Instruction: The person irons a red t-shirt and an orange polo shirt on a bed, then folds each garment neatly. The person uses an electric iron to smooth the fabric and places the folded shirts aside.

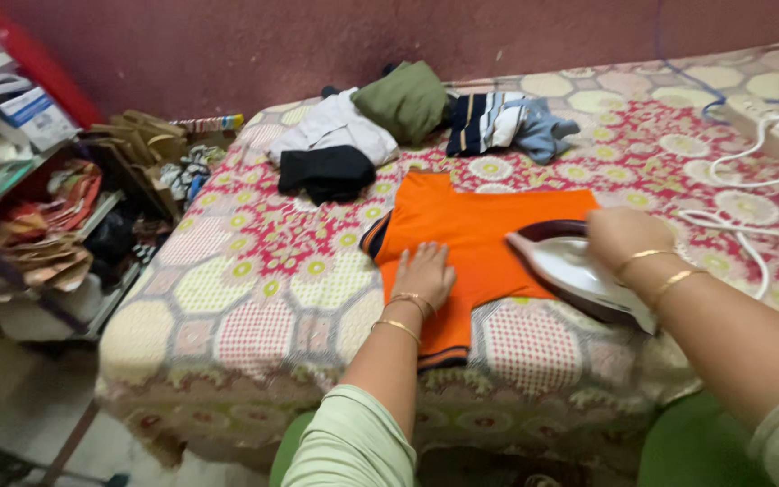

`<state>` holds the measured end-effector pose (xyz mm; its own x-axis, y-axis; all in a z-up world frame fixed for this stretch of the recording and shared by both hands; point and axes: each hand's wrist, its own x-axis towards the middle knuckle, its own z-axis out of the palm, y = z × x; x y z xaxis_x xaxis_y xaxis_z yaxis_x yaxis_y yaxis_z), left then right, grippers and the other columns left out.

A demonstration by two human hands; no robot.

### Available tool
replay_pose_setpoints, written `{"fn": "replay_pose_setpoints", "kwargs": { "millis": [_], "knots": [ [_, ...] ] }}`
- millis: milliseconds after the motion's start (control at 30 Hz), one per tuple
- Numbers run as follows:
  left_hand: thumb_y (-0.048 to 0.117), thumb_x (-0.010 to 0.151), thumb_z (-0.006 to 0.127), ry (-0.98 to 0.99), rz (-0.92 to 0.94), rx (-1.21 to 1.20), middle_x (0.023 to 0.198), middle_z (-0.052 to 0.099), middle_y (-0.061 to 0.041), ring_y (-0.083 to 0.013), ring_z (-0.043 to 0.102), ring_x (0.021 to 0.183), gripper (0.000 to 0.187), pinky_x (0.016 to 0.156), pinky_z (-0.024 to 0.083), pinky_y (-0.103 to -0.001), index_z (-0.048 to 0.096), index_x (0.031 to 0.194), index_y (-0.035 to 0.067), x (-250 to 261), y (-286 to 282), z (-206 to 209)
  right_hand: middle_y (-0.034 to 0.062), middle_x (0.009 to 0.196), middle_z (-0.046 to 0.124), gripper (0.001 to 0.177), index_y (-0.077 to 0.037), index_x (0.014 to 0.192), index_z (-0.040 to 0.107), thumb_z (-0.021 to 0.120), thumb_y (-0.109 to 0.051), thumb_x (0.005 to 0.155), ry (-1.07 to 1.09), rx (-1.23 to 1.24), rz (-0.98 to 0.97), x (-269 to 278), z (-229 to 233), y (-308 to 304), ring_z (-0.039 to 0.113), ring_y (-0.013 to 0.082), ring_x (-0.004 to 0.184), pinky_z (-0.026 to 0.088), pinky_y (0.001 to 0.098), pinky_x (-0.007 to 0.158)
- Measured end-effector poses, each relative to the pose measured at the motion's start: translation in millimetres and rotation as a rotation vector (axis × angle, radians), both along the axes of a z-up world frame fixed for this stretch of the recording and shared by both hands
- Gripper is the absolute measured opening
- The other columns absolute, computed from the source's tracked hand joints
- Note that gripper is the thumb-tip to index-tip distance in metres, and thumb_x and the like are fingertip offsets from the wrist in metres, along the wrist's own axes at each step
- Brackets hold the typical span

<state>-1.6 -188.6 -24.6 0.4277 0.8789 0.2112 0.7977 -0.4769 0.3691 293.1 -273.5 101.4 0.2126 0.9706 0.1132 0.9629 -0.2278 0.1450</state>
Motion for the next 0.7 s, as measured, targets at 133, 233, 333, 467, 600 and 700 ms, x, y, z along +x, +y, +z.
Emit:
{"fn": "replay_pose_setpoints", "kwargs": {
  "millis": [133, 233, 333, 467, 600, 700],
  "knots": [
    [0.040, 0.093, 0.037, 0.166, 0.249, -0.226, 0.170, 0.000, -0.005, -0.0343, -0.010, 0.156, 0.071, 0.121, -0.006, -0.065, 0.019, 0.160, 0.028, -7.3, -27.9, 36.7, 0.0200, 0.125, 0.073, 0.034, -0.013, 0.121, 0.078, 0.068, -0.024, 0.091, 0.090, -0.028, -0.258, 69.8, 16.3, -10.5, 0.072, 0.0383, 0.114, 0.057, 0.0511, 0.095],
    [0.040, 0.094, 0.039, 0.166, 0.386, -0.197, 0.171, -0.004, -0.009, -0.0362, -0.013, 0.156, 0.072, 0.116, -0.008, -0.071, 0.016, 0.162, 0.027, 1.3, -21.5, 48.1, 0.0202, 0.121, 0.075, 0.040, -0.010, 0.120, 0.079, 0.076, -0.030, 0.086, 0.154, -0.081, -0.344, 95.4, 21.1, -7.4, 0.073, 0.0376, 0.111, 0.057, 0.0495, 0.095],
    [0.038, 0.096, 0.038, 0.206, 0.448, -0.126, 0.174, 0.004, -0.006, -0.0307, -0.006, 0.159, 0.071, 0.118, -0.009, -0.070, 0.018, 0.162, 0.019, 4.5, -3.8, 40.3, 0.0171, 0.113, 0.078, 0.044, -0.012, 0.117, 0.081, 0.081, -0.035, 0.079, 0.210, -0.188, -0.274, 101.3, 20.1, 19.5, 0.076, 0.0339, 0.104, 0.058, 0.0458, 0.094],
    [0.036, 0.094, 0.040, 0.092, 0.477, -0.138, 0.172, 0.007, -0.004, -0.0192, 0.000, 0.158, 0.077, 0.122, -0.011, -0.061, 0.012, 0.161, 0.010, 2.3, 10.9, 15.7, 0.0125, 0.094, 0.083, 0.041, -0.018, 0.108, 0.082, 0.080, -0.042, 0.075, 0.256, -0.259, -0.081, 70.1, 14.5, 48.0, 0.080, 0.0273, 0.088, 0.061, 0.0442, 0.082],
    [0.030, 0.092, 0.047, -0.296, 0.478, 0.216, 0.168, 0.023, -0.014, -0.0244, 0.015, 0.157, 0.079, 0.124, 0.001, -0.052, 0.018, 0.158, -0.001, -9.7, 16.4, -16.6, 0.0115, 0.093, 0.078, 0.042, -0.016, 0.101, 0.079, 0.079, -0.052, 0.078, 0.201, -0.207, 0.102, -6.8, 12.3, 71.8, 0.074, 0.0294, 0.090, 0.057, 0.0443, 0.082],
    [0.027, 0.094, 0.050, -0.516, 0.441, 0.400, 0.167, 0.029, -0.020, -0.0288, 0.023, 0.156, 0.078, 0.127, 0.005, -0.051, 0.019, 0.159, -0.004, -16.9, 15.7, -31.1, 0.0130, 0.096, 0.077, 0.039, -0.019, 0.101, 0.078, 0.079, -0.049, 0.076, 0.217, -0.112, 0.270, -68.1, 13.6, 88.2, 0.074, 0.0332, 0.093, 0.057, 0.0476, 0.083]
  ]
}}
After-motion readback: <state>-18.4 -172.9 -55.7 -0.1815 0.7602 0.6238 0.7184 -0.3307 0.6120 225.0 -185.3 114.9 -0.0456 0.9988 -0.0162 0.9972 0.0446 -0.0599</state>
